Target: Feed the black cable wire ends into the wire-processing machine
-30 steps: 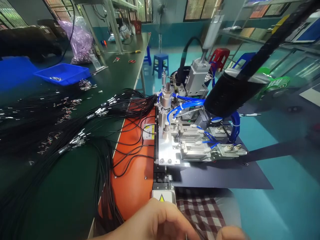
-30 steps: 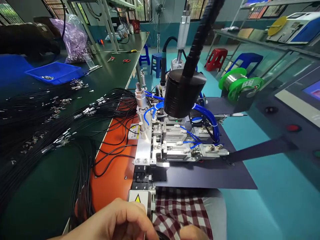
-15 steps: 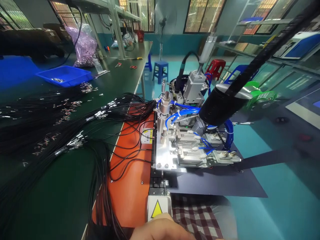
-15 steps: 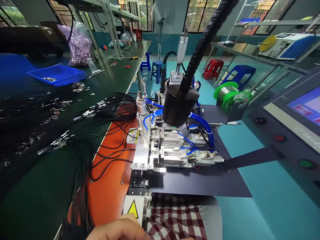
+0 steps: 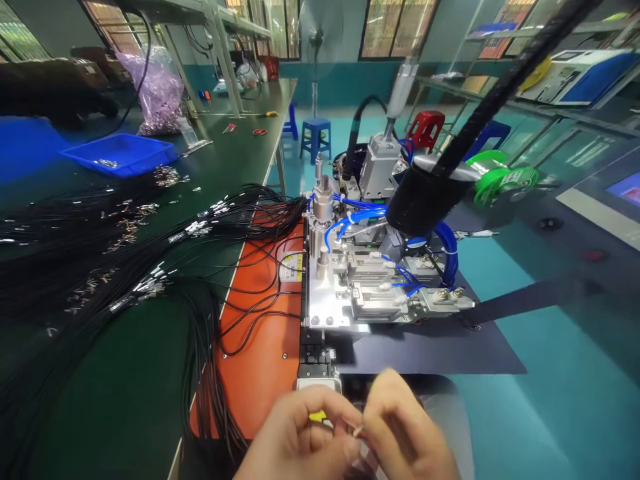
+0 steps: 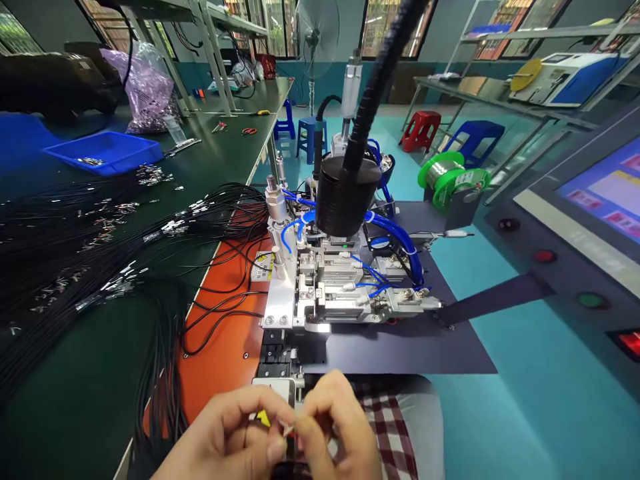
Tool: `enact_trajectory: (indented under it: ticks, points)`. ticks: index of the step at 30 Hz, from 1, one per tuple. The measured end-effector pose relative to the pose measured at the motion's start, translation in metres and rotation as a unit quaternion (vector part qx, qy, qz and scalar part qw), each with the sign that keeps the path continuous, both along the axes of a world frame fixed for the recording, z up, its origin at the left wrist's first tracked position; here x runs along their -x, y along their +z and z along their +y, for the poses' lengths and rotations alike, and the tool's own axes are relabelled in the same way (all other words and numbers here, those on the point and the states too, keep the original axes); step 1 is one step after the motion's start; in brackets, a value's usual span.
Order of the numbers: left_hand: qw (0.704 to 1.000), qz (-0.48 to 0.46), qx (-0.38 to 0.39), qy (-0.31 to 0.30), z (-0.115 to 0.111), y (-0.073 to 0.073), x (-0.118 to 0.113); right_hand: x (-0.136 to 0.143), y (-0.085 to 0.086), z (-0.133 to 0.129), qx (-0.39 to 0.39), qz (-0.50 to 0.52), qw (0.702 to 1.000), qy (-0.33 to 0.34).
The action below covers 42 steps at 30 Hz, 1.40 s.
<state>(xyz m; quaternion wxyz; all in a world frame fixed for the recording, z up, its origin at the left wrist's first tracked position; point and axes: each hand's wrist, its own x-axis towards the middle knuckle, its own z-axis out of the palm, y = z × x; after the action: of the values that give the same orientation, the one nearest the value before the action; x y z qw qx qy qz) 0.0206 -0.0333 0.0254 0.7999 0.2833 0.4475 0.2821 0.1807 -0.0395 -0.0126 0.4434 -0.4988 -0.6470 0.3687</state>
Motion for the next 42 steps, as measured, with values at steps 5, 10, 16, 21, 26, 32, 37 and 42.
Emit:
enact_trajectory:
  ticks: [5,10,16,21,26,32,37,42]
  points:
    - [0.994,0.102,-0.034,-0.026,0.018,0.004,-0.002,0.006,0.014,0.009,0.285,0.213,0.934,0.029]
    - [0.991,0.126,-0.037,-0.025,0.023,0.003,-0.003,0.004,0.018,0.014,0.368,0.3,0.88,0.013]
    - [0.993,0.112,-0.015,-0.02,0.025,-0.002,-0.005,0.002,0.015,0.017,0.375,0.285,0.882,0.03]
    - [0.994,0.108,0.003,-0.014,0.024,-0.006,-0.005,0.002,0.014,0.016,0.325,0.215,0.92,0.031]
    - [0.995,0.104,-0.014,0.006,0.021,-0.009,-0.005,0.005,0.014,0.013,0.327,0.217,0.92,0.015]
    - [0.994,0.107,-0.019,0.01,0.019,-0.007,-0.006,0.002,0.011,0.014,0.322,0.266,0.909,0.015]
    - [0.994,0.104,-0.02,0.008,0.019,-0.005,-0.006,-0.006,0.009,0.014,0.307,0.271,0.912,0.017]
    - [0.993,0.112,-0.026,-0.001,0.017,-0.005,-0.006,-0.008,0.009,0.015,0.313,0.246,0.916,0.044]
